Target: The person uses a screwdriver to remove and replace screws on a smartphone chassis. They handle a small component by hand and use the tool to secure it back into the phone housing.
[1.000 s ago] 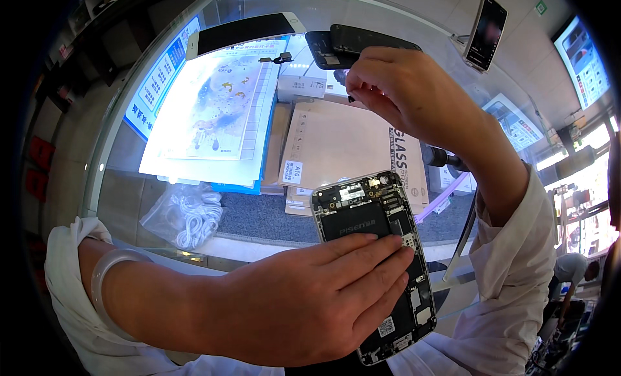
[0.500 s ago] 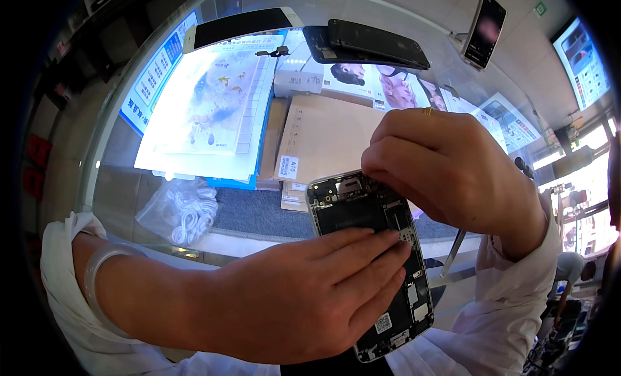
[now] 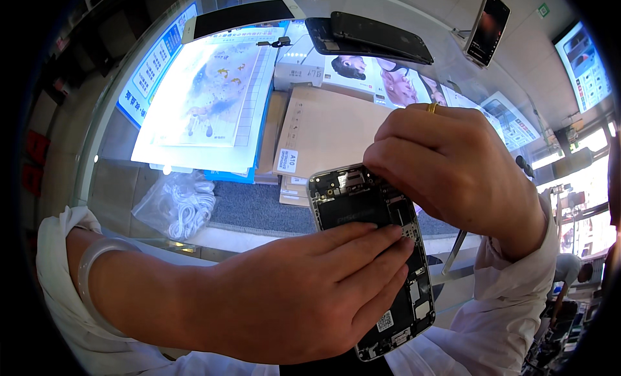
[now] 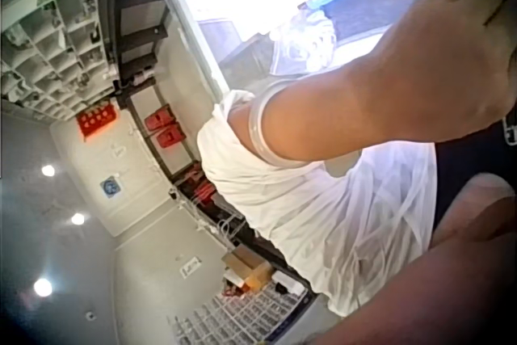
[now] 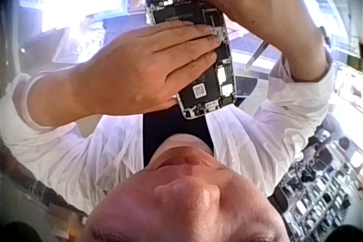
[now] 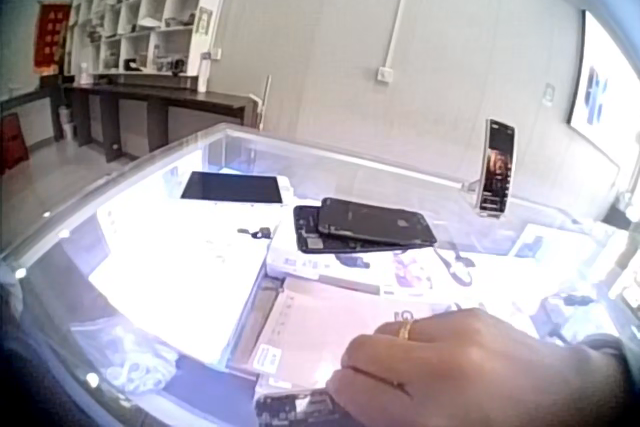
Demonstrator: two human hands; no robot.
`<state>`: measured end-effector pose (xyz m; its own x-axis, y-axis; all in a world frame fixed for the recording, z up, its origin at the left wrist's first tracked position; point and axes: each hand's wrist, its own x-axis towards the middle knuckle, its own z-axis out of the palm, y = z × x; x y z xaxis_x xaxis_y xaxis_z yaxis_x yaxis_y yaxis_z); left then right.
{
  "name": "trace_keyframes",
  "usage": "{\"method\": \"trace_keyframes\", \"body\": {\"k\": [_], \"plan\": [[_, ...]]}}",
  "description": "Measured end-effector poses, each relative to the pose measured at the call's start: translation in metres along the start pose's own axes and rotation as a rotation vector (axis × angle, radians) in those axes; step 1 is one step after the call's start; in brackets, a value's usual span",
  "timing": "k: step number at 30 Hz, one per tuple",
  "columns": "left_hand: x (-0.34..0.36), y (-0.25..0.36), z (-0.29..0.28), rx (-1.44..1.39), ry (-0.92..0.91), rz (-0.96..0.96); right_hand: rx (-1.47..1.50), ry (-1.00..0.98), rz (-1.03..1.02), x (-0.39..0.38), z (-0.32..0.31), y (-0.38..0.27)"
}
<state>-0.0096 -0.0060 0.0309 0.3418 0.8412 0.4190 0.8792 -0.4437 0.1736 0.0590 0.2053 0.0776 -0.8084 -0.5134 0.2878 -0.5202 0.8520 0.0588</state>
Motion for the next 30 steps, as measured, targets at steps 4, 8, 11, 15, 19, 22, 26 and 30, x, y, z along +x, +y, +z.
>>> {"method": "trace_keyframes", "body": {"k": [4, 8, 11, 15, 19, 22, 26, 30], "plan": [[-0.001, 0.000, -0.001, 0.015, -0.021, 0.005, -0.034, -0.013, -0.007, 0.000, -0.001, -0.001], [0.000, 0.001, 0.000, 0.002, -0.016, -0.016, -0.029, -0.015, -0.007, 0.000, -0.002, -0.002], [0.000, 0.001, -0.001, 0.013, -0.007, -0.015, -0.027, -0.017, -0.009, 0.000, -0.002, -0.001], [0.001, 0.002, -0.003, -0.022, -0.010, -0.030, -0.033, -0.016, -0.004, 0.000, -0.001, 0.000], [0.002, 0.003, -0.002, -0.095, 0.006, -0.068, -0.015, -0.015, 0.000, 0.000, 0.000, 0.001], [0.002, 0.003, -0.003, -0.099, 0.000, -0.066, -0.007, -0.026, 0.002, 0.001, -0.002, 0.002], [0.000, 0.000, -0.001, -0.045, -0.018, -0.017, 0.019, -0.040, 0.020, 0.000, -0.008, 0.006], [-0.001, -0.002, 0.001, -0.063, 0.037, 0.003, 0.040, 0.025, 0.048, -0.008, -0.018, 0.009]]}}
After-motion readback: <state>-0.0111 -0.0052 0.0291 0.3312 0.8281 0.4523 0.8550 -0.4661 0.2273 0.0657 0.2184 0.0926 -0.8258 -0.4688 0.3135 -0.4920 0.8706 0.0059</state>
